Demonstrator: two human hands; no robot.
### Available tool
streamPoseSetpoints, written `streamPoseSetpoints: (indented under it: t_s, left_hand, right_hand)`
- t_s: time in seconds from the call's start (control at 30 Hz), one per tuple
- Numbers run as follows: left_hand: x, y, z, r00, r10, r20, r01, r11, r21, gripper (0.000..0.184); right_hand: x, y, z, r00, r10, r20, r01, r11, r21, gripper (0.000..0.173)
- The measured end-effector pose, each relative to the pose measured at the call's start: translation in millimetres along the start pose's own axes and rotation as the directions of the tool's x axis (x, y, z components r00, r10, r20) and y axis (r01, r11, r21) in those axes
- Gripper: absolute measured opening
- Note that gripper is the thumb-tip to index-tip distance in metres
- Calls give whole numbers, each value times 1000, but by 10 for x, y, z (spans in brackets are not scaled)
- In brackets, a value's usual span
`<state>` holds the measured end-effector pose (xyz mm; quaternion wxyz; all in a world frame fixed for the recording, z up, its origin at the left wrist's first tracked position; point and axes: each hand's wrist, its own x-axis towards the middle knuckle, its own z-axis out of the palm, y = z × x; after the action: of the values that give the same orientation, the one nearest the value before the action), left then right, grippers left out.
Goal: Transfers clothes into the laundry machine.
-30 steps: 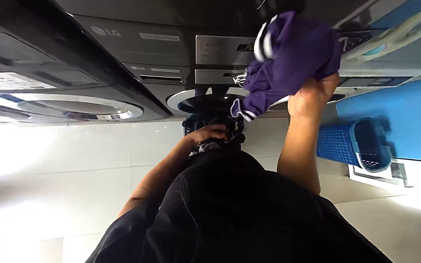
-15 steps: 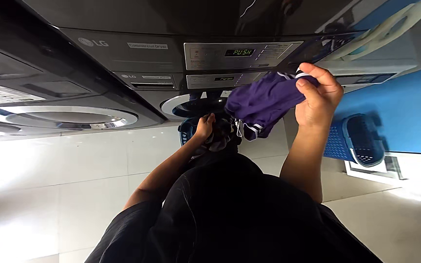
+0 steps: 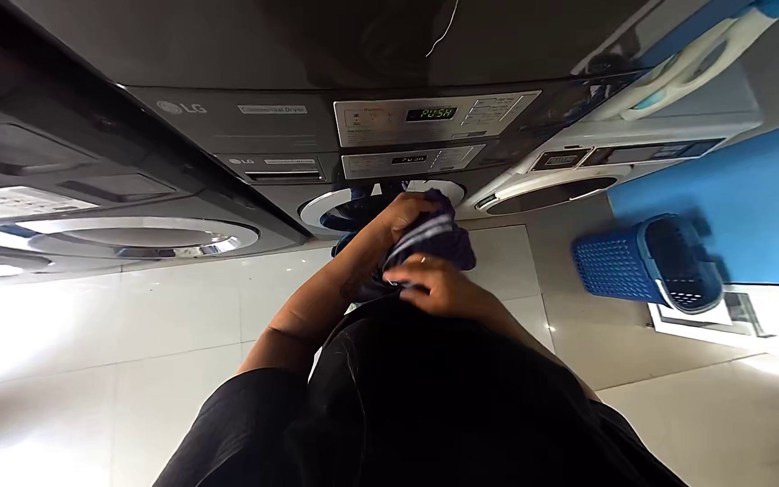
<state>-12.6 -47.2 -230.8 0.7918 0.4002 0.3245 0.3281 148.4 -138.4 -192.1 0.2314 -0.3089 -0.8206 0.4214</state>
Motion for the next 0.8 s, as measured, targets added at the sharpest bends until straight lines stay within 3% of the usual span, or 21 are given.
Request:
streamPoseSetpoints:
  t_s: [0.03, 0.07, 0.13, 0.2, 0.27, 0.3, 0.33, 0.37, 0.4, 0.47, 0.5, 0.53, 0.57, 0.6, 0.63, 0.67, 0.73, 0.8]
  left_hand:
    - [77, -8, -48, 998, 63, -17, -63, 998, 16, 20]
    - [101, 11, -66, 994, 87, -62, -87, 996, 9, 25]
    - [40, 103, 39, 986, 38, -160, -46, 998, -48, 37]
    - [-29, 155, 231, 980, -59, -193, 35, 992, -122, 40]
    - [-52, 176, 459, 990, -116, -84, 102, 984, -148, 32]
    - [-112, 266, 635, 988, -157, -3, 155, 983, -102, 28]
    - [-204, 367, 816, 981, -172, 92, 175, 984, -18, 25]
    - [-306, 499, 936, 957, -132, 258, 122, 991, 55, 26]
    - [-379, 629, 1019, 902, -39, 429, 3, 996, 84, 27]
    - [-370, 850, 1036, 734, 158, 661, -234, 972, 26, 41]
    - [-328, 973, 993, 678, 228, 698, -358, 933, 43, 50]
    - [-288, 1095, 921, 675, 261, 690, -489, 858, 155, 59]
    - [-252, 1192, 842, 719, 246, 650, -575, 736, 358, 73]
    - [-213, 1233, 780, 785, 192, 588, -574, 580, 578, 89]
    - [-178, 1231, 755, 844, 100, 527, -513, 440, 737, 100]
    - [-178, 1219, 782, 868, 8, 496, -464, 363, 808, 101]
    - [-241, 1361, 966, 819, -191, 541, -493, 247, 834, 88]
    - [-337, 1864, 1234, 741, -297, 602, -617, 52, 785, 78]
  right_hand:
    - [-66, 55, 41, 995, -1, 99, -10, 994, 109, 31]
    - [-147, 116, 31, 994, 43, 103, -64, 977, 202, 32]
    - [-334, 235, -75, 952, 288, -106, -247, 923, 295, 30]
    - [-416, 410, -241, 801, 476, -363, -395, 876, 276, 34]
    - [-378, 475, -379, 723, 582, -372, -560, 809, 178, 61]
    - [-322, 403, -406, 699, 639, -320, -634, 762, 135, 63]
    - [-282, 265, -407, 666, 707, -238, -705, 700, 109, 56]
    - [-260, 83, -440, 619, 778, -102, -767, 628, 132, 50]
    - [-303, 24, -400, 623, 781, -33, -762, 617, 196, 45]
    - [-266, 22, -327, 709, 703, -56, -674, 700, 235, 37]
    - [-162, -43, -409, 760, 647, -60, -619, 749, 237, 36]
    - [-102, -20, -437, 843, 510, -171, -470, 853, 226, 35]
    - [-14, -190, -587, 846, 502, -179, -454, 855, 251, 36]
    - [15, -387, -752, 837, 521, -167, -473, 843, 256, 38]
    - [-35, -373, -834, 873, 440, -209, -397, 892, 217, 38]
    - [-140, -110, -809, 926, 194, -325, -163, 979, 120, 37]
    - [-372, -17, -1073, 969, -12, -248, 28, 998, 61, 32]
    - [-579, -72, -1412, 962, -189, -197, 207, 976, 72, 28]
